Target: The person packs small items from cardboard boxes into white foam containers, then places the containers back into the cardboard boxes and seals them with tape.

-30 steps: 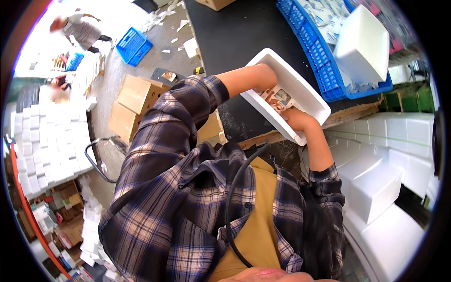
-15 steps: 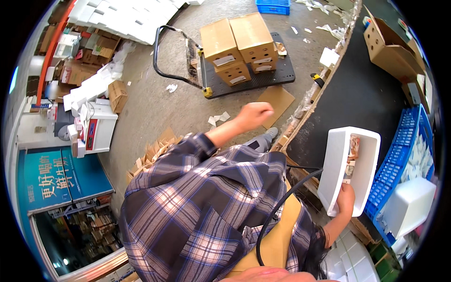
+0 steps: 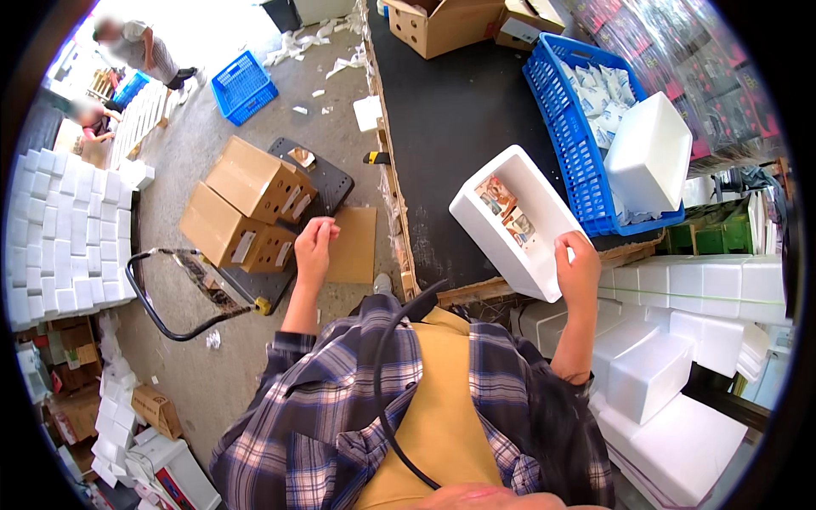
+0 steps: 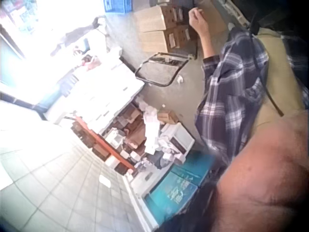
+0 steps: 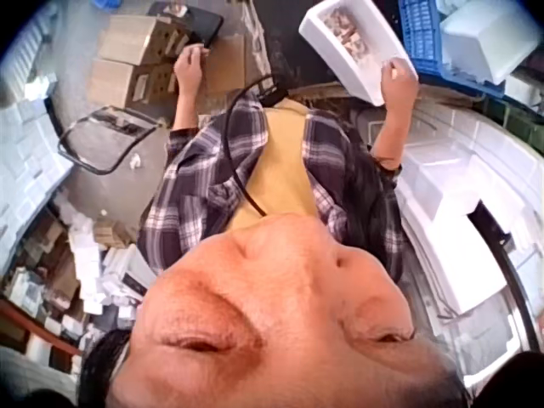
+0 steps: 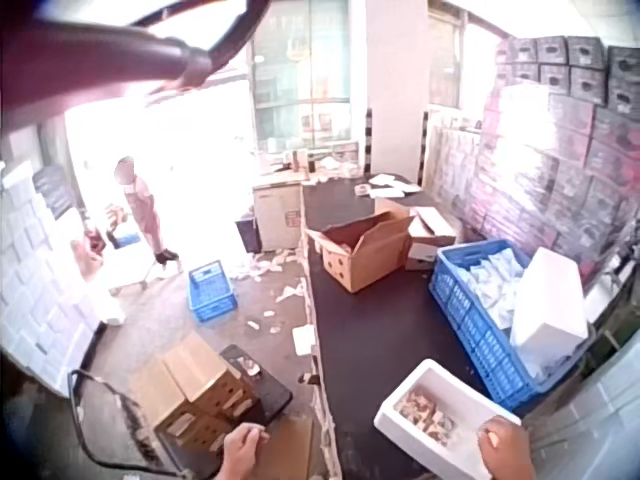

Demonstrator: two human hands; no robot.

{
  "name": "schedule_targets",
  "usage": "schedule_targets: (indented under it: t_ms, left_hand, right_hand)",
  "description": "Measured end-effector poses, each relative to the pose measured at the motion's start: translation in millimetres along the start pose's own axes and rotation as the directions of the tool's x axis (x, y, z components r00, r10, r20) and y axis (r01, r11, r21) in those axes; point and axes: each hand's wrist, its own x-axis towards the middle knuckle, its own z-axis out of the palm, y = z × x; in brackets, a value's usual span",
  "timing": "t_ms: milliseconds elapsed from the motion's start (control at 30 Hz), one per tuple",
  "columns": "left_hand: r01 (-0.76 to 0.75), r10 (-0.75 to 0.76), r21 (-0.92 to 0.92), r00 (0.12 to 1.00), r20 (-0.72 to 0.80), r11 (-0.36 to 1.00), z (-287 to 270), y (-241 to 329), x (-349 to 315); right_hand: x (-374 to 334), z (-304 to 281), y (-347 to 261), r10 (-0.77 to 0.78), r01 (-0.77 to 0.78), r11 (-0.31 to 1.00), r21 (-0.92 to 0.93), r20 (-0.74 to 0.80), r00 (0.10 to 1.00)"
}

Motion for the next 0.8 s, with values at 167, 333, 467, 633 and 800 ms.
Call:
schedule_targets:
  t_ms: [167, 333, 467, 633, 800]
  left_hand:
    - [-0.146, 0.149, -0.037, 0.983, 0.103, 0.989, 47.8, 33.3, 67.6]
    - [-0.306, 0.291, 0.078, 0.943, 0.159, 0.949, 108.8, 80.8, 132.1]
    - [-0.447, 0.431, 0.075, 0.888, 0.161, 0.892, 152.6, 116.3, 240.3]
    - [-0.644, 0.622, 0.314, 0.762, 0.182, 0.697, 196.6, 155.9, 440.3]
    - [-0.679, 0.387, 0.611, 0.735, 0.557, 0.407, 256.9, 148.0, 589.9]
  right_hand:
    - [-51.1, -8.3, 32.6, 0.004, 0.0, 1.0, 0.015, -0.246, 0.969]
    - [-92.0, 18.0, 49.3, -0.009, -0.014, 0.997, -0.076, -0.298, 0.954]
    - [-87.0, 28.7, 31.3, -0.015, -0.011, 0.99, -0.14, -0.185, 0.983]
    - [-68.4, 53.0, 26.1, 0.09, -0.109, 0.981, -0.158, -0.123, 0.988]
    - [-55.3, 54.7, 15.5, 0.138, -0.164, 0.935, -0.316, -0.103, 0.985]
